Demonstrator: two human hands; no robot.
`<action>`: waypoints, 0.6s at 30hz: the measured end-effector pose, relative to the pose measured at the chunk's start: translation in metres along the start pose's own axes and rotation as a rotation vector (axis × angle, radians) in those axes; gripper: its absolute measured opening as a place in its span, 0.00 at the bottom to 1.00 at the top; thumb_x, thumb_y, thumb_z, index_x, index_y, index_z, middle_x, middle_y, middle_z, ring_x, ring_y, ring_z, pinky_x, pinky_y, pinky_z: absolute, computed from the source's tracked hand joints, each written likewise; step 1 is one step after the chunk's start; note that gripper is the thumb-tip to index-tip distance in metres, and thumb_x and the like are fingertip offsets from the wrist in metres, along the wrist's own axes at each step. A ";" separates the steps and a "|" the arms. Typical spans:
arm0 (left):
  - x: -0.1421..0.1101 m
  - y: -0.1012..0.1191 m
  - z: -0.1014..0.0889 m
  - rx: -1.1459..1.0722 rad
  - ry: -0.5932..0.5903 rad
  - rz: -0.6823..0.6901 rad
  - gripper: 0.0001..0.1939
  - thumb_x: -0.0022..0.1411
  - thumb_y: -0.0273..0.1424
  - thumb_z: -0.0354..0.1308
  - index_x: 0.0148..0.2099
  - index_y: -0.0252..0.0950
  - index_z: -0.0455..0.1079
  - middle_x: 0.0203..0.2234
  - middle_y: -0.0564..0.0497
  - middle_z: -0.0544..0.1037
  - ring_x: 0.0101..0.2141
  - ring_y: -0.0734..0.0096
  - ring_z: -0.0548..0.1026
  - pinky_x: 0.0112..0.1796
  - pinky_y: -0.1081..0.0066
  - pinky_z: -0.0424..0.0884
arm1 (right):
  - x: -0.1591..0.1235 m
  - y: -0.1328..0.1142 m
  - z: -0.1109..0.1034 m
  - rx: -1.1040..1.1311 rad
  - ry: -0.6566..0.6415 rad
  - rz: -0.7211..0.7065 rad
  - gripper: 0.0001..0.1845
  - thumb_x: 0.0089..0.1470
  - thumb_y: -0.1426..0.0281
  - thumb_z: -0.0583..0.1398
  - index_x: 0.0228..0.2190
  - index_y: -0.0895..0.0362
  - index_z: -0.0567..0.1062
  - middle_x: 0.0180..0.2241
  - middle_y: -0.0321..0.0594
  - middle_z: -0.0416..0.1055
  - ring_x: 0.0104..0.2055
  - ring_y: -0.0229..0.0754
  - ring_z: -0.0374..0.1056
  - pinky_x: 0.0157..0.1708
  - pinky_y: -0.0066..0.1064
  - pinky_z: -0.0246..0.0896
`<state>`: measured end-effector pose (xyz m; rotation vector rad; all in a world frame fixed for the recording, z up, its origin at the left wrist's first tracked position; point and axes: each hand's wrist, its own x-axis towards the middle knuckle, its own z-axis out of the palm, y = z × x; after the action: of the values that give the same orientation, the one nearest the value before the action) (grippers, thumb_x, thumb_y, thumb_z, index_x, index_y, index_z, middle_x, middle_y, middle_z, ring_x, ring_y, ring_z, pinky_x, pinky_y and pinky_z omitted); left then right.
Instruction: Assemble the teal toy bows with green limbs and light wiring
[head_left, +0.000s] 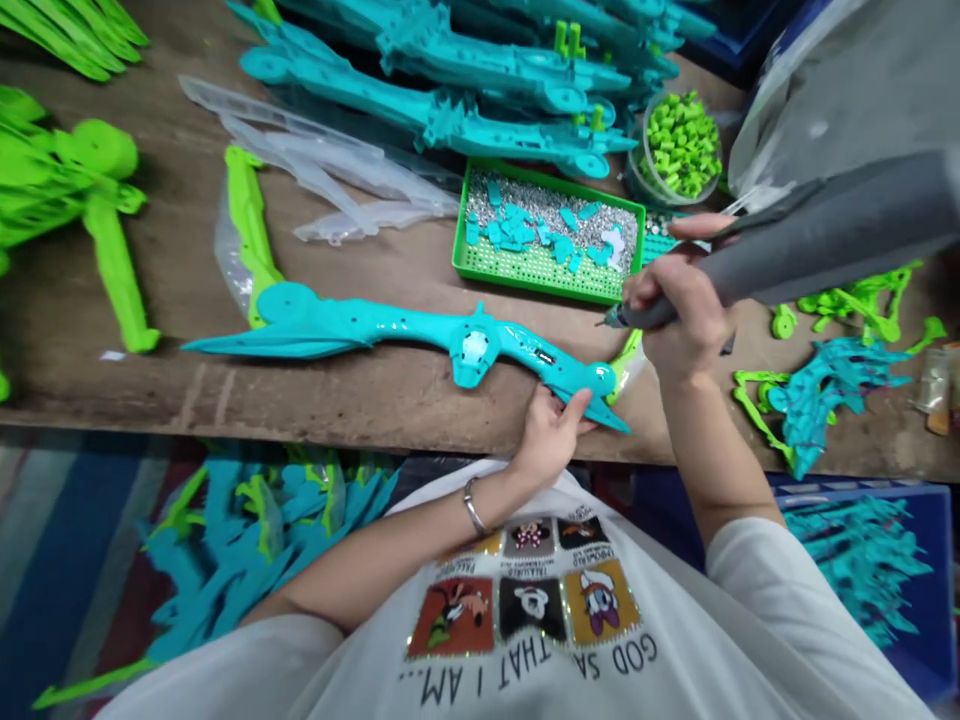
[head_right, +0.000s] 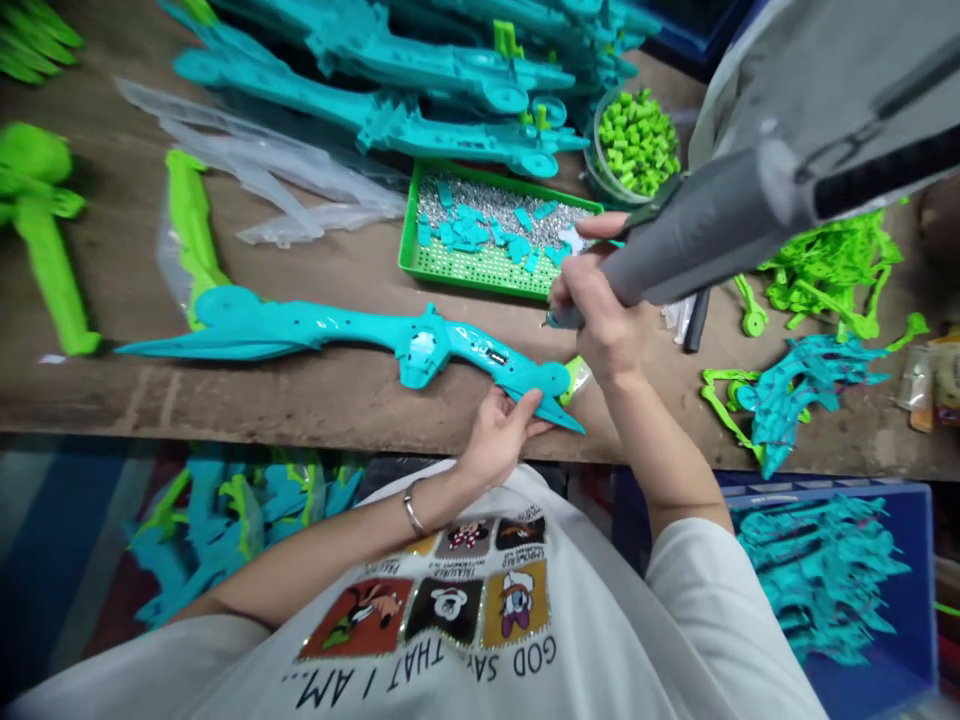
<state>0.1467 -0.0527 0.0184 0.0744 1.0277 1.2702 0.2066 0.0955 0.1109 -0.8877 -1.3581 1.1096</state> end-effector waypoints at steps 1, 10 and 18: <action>0.000 0.001 0.001 -0.005 0.007 -0.005 0.33 0.52 0.47 0.75 0.51 0.38 0.65 0.44 0.49 0.83 0.43 0.62 0.83 0.49 0.52 0.82 | -0.012 -0.010 -0.006 0.014 -0.033 0.029 0.18 0.53 0.52 0.68 0.40 0.46 0.71 0.20 0.26 0.61 0.18 0.36 0.62 0.24 0.33 0.64; 0.000 0.003 0.004 -0.007 0.003 0.003 0.35 0.50 0.48 0.76 0.51 0.38 0.65 0.45 0.48 0.82 0.43 0.62 0.82 0.47 0.51 0.82 | -0.091 -0.023 -0.047 -0.065 -0.082 0.138 0.16 0.52 0.56 0.69 0.39 0.45 0.71 0.18 0.26 0.65 0.16 0.41 0.63 0.19 0.38 0.64; -0.001 0.003 0.006 -0.006 0.022 -0.004 0.33 0.52 0.46 0.76 0.50 0.38 0.63 0.43 0.49 0.82 0.41 0.64 0.83 0.47 0.52 0.82 | -0.102 -0.008 -0.051 -0.090 -0.113 0.138 0.14 0.53 0.58 0.68 0.37 0.43 0.70 0.18 0.25 0.67 0.18 0.43 0.65 0.23 0.41 0.66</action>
<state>0.1487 -0.0500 0.0238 0.0534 1.0424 1.2726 0.2681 0.0025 0.0866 -1.0088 -1.4667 1.2279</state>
